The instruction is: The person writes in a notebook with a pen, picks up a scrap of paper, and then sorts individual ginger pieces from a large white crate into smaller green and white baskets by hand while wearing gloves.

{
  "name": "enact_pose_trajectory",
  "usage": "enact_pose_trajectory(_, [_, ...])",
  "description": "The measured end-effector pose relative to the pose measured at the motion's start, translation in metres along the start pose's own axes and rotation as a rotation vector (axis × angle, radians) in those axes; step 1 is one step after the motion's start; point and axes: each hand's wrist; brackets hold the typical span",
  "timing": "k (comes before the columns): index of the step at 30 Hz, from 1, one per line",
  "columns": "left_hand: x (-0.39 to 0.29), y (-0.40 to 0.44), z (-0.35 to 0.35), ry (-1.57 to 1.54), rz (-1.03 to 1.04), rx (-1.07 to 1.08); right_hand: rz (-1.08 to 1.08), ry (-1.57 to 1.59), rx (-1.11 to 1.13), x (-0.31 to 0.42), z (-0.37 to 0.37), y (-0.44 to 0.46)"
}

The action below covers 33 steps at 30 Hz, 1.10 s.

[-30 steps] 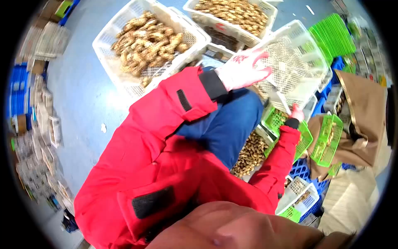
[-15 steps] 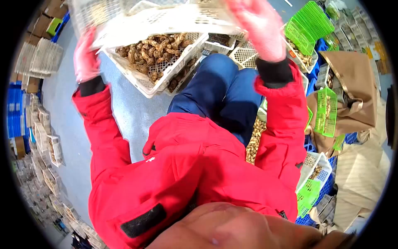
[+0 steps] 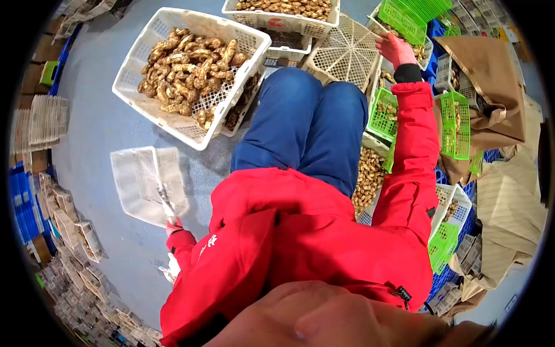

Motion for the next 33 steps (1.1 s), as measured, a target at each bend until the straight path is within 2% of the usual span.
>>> enact_pose_trajectory(1, [-0.008,-0.011,0.019,0.343,-0.153,0.104,0.031,0.031,-0.037,-0.012,-0.017,0.004])
enact_pose_trajectory(3, [-0.017,-0.028,0.038,0.364,-0.237,0.258,0.097,0.103,-0.076,-0.045,-0.054,0.020])
enact_pose_trajectory(4, [-0.026,-0.033,0.045,0.276,-0.297,0.321,0.132,0.139,-0.078,-0.063,-0.076,0.036])
enact_pose_trajectory(5, [-0.032,-0.034,0.049,0.111,-0.385,0.361,0.185,0.179,-0.070,-0.058,-0.063,0.034])
enact_pose_trajectory(6, [-0.040,-0.031,0.053,-0.071,-0.487,0.387,0.258,-0.005,-0.185,-0.050,-0.051,0.034])
enact_pose_trajectory(8, [-0.067,-0.022,0.061,-0.367,-0.658,0.404,0.271,-0.107,-0.183,-0.062,-0.042,0.062])
enact_pose_trajectory(10, [-0.092,-0.012,0.072,-0.546,-0.749,0.416,0.207,-0.078,-0.040,-0.087,-0.034,0.112])
enact_pose_trajectory(12, [-0.118,-0.007,0.089,-0.586,-0.768,0.472,0.227,-0.156,-0.047,-0.110,-0.008,0.166])
enact_pose_trajectory(14, [-0.140,-0.008,0.111,-0.575,-0.769,0.592,0.208,-0.412,-0.188,-0.130,0.019,0.225])
enact_pose_trajectory(16, [-0.155,-0.012,0.139,-0.546,-0.769,0.753,0.102,-0.642,-0.351,-0.182,0.025,0.301])
enact_pose_trajectory(17, [-0.167,-0.018,0.142,-0.512,-0.746,0.800,0.110,-0.634,-0.285,-0.188,0.030,0.315])
enact_pose_trajectory(18, [-0.178,-0.022,0.146,-0.476,-0.729,0.826,0.171,-0.817,-0.364,-0.169,0.050,0.314])
enact_pose_trajectory(20, [-0.200,-0.028,0.149,-0.405,-0.692,0.849,0.134,-0.880,-0.308,-0.187,0.039,0.333])
enact_pose_trajectory(21, [-0.212,-0.030,0.148,-0.359,-0.674,0.858,0.093,-0.996,-0.363,-0.171,0.047,0.322])
enact_pose_trajectory(22, [-0.221,-0.027,0.150,-0.326,-0.647,0.867,0.109,-0.932,-0.402,-0.158,0.048,0.310])
enact_pose_trajectory(24, [-0.238,-0.028,0.149,-0.292,-0.609,0.872,0.123,-1.008,-0.486,-0.166,0.038,0.334])
enact_pose_trajectory(25, [-0.244,-0.029,0.145,-0.278,-0.602,0.872,0.141,-0.838,-0.440,-0.165,0.030,0.340])
enact_pose_trajectory(26, [-0.249,-0.031,0.144,-0.264,-0.593,0.873,0.112,-0.921,-0.425,-0.167,0.019,0.343])
enact_pose_trajectory(28, [-0.258,-0.033,0.143,-0.243,-0.582,0.876,0.076,-0.844,-0.378,-0.151,-0.001,0.333])
enact_pose_trajectory(31, [-0.270,-0.030,0.147,-0.213,-0.563,0.893,-0.056,-0.975,-0.427,-0.103,-0.011,0.316])
enact_pose_trajectory(33, [-0.276,-0.023,0.151,-0.191,-0.545,0.911,-0.082,-0.933,-0.478,-0.110,-0.037,0.307])
Point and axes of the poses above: each hand's wrist, its own y-axis towards the middle knuckle, its own z-axis out of the palm, x = y × z, and after that the axes turned 4 degrees about -y, right-handed
